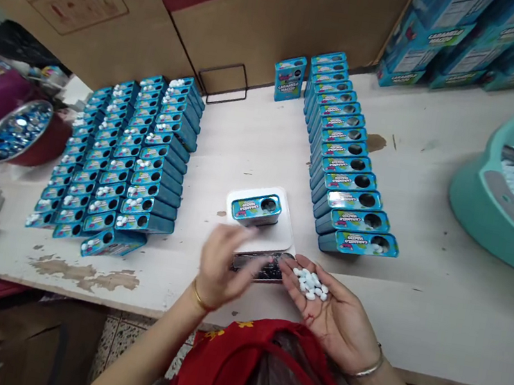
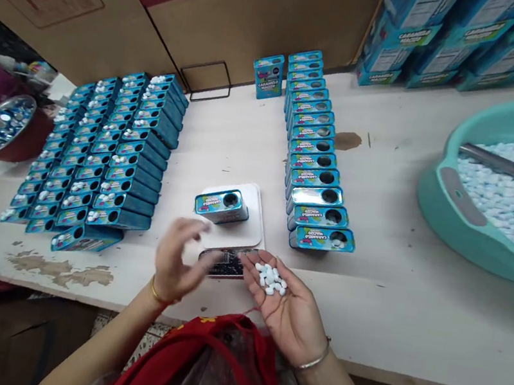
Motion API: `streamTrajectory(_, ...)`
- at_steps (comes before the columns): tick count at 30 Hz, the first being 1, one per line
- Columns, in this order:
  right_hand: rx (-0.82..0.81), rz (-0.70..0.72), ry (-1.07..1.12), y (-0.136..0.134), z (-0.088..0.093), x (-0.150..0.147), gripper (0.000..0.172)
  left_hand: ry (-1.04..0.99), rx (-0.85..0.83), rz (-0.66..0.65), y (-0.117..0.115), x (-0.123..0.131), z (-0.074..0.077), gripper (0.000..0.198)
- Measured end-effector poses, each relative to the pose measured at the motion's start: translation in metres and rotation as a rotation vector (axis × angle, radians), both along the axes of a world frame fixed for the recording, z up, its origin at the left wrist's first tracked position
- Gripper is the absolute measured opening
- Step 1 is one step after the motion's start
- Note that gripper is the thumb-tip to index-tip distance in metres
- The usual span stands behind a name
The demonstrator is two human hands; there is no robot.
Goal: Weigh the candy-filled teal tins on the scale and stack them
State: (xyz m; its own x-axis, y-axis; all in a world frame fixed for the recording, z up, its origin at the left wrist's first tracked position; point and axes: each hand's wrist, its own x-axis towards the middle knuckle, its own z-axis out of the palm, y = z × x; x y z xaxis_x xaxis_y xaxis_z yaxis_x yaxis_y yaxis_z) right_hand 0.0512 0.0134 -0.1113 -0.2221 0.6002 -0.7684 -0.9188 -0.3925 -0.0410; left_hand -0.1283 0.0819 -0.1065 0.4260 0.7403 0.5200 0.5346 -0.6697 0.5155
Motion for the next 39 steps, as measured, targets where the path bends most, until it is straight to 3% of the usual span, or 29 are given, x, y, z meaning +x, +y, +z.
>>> streamTrajectory(2, -0.001, 0.047, 0.04, -0.006, -0.003, -0.002, 0.025, 0.17, -0.071, -0.261, -0.024, 0.015, 0.0, 0.037)
streamTrajectory(4, 0.002, 0.091, 0.074, -0.012, -0.007, -0.003, 0.026, 0.321, -0.126, -0.344, -0.043, 0.03, -0.005, 0.026)
streamTrajectory(9, 0.005, 0.145, 0.106, -0.028, -0.014, 0.001, 0.026, 0.45, -0.144, -0.329, -0.063, 0.05, -0.017, 0.027)
streamTrajectory(23, -0.024, 0.128, 0.131, -0.033, -0.013, 0.002, 0.022, 0.381, -0.104, -0.342, -0.068, 0.048, -0.02, 0.03)
streamTrajectory(27, -0.01, 0.088, 0.155, -0.027, -0.014, 0.002, 0.02, 0.268, -0.136, -0.359, -0.061, 0.045, -0.014, 0.026)
streamTrajectory(30, 0.058, 0.034, 0.13, -0.015, -0.012, -0.002, 0.015, 0.078, -0.232, -0.346, -0.046, 0.043, -0.001, 0.016)
streamTrajectory(36, 0.254, -0.038, 0.026, 0.021, 0.008, -0.009, 0.019, -0.196, -0.381, -0.169, 0.011, 0.036, 0.041, 0.005)
streamTrajectory(39, 0.285, -0.041, 0.006, 0.031, 0.015, -0.007, 0.019, -0.234, -0.411, -0.061, 0.039, 0.032, 0.051, 0.007)
